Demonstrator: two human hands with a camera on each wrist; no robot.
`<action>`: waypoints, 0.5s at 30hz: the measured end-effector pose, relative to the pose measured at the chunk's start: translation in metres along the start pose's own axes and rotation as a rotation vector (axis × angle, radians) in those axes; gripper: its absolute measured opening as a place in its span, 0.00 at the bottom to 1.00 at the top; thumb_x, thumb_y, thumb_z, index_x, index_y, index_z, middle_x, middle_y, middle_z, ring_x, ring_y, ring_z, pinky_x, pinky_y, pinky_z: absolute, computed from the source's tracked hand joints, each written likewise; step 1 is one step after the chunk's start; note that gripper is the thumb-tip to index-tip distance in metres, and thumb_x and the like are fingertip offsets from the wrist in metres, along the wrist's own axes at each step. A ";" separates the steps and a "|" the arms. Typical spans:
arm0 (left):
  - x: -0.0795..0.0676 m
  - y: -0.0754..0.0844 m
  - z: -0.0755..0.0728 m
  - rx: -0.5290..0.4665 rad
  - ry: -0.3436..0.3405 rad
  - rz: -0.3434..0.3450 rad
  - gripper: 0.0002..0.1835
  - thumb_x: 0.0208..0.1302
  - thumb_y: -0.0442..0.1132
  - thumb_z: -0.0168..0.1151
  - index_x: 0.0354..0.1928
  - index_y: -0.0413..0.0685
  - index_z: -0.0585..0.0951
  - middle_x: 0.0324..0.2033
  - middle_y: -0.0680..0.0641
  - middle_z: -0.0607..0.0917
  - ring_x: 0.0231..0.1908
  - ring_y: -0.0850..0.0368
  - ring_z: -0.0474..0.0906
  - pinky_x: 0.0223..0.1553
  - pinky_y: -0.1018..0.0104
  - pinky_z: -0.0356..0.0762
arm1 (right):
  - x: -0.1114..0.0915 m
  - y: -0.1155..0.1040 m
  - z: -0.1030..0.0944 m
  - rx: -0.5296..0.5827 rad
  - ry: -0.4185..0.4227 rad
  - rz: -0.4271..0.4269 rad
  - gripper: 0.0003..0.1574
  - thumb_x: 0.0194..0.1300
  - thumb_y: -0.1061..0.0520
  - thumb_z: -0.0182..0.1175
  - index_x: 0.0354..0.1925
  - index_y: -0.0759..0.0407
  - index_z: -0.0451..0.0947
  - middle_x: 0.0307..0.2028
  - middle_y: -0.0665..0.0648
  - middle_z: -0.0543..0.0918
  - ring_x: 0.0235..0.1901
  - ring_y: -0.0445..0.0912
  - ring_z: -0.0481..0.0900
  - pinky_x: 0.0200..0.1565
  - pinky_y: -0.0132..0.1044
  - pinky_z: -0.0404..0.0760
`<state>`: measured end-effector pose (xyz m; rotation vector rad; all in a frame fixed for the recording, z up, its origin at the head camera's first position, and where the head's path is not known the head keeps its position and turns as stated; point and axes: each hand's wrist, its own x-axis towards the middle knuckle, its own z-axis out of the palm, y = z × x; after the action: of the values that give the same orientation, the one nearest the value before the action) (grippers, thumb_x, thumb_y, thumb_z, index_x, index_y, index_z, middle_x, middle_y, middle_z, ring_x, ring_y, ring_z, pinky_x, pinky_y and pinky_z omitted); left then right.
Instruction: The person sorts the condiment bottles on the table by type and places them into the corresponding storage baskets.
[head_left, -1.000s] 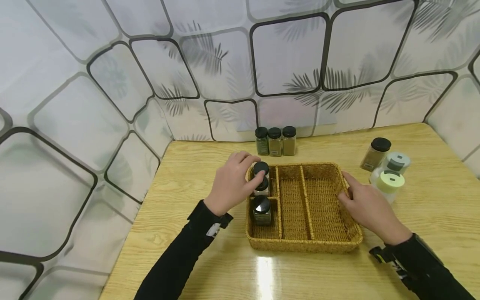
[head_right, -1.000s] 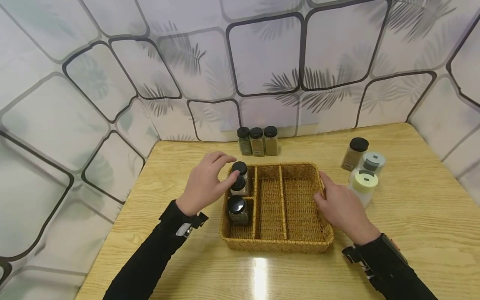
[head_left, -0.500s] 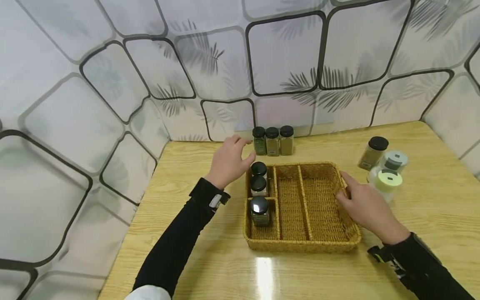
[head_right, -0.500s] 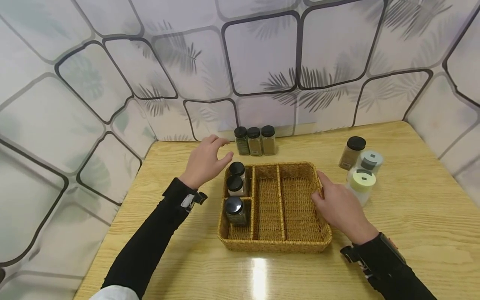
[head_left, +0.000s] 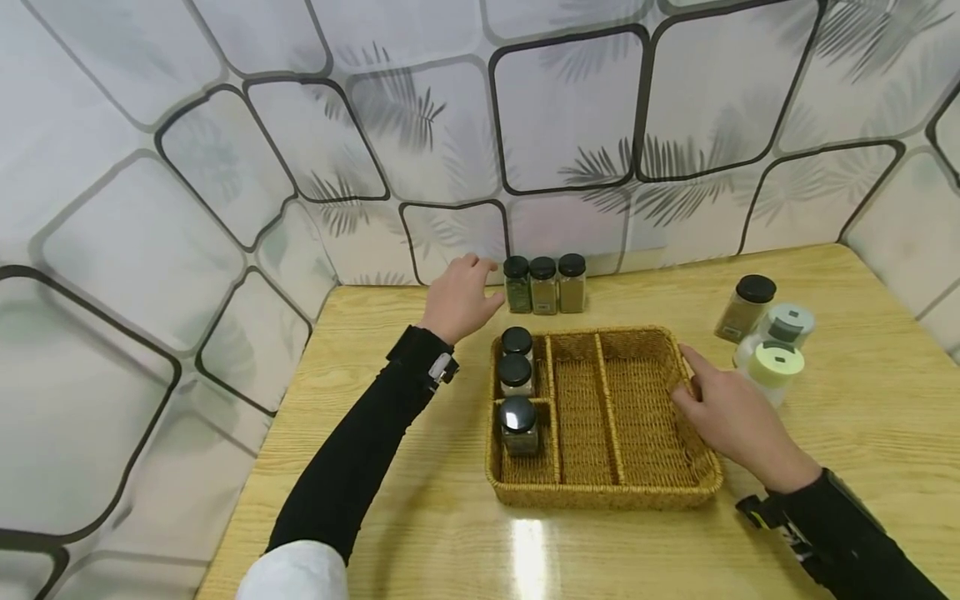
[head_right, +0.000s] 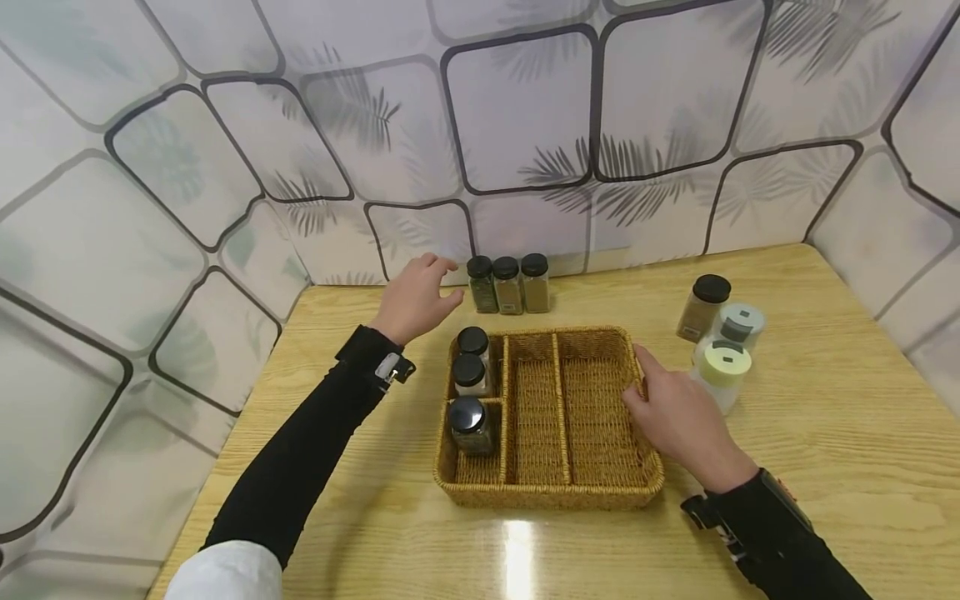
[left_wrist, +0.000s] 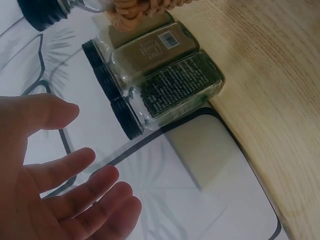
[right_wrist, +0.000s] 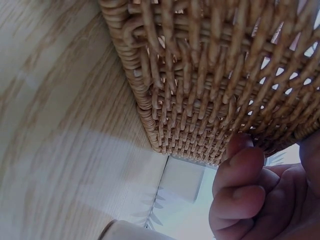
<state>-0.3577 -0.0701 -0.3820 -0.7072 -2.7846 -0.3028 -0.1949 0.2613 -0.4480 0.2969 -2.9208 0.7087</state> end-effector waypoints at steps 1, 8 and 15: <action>0.003 0.000 0.000 -0.002 -0.005 0.002 0.19 0.65 0.46 0.56 0.55 0.47 0.77 0.45 0.44 0.76 0.42 0.50 0.71 0.32 0.58 0.75 | 0.000 0.000 0.000 0.000 0.000 0.001 0.37 0.69 0.57 0.48 0.70 0.72 0.52 0.10 0.48 0.64 0.08 0.41 0.57 0.12 0.34 0.55; 0.019 -0.005 0.008 -0.013 -0.031 -0.013 0.21 0.66 0.46 0.56 0.58 0.46 0.75 0.49 0.43 0.75 0.46 0.49 0.70 0.38 0.56 0.76 | 0.000 0.000 0.000 0.011 0.007 -0.002 0.36 0.68 0.58 0.49 0.69 0.72 0.54 0.10 0.48 0.65 0.08 0.40 0.57 0.12 0.34 0.56; 0.029 -0.011 0.021 -0.022 -0.080 -0.024 0.23 0.66 0.46 0.57 0.60 0.46 0.72 0.52 0.42 0.74 0.46 0.49 0.70 0.40 0.56 0.75 | 0.000 -0.001 0.001 0.004 0.008 0.007 0.37 0.67 0.58 0.50 0.69 0.72 0.54 0.11 0.48 0.66 0.08 0.40 0.58 0.12 0.34 0.57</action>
<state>-0.3923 -0.0614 -0.3951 -0.7064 -2.8712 -0.3170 -0.1950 0.2605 -0.4481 0.2834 -2.9148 0.7154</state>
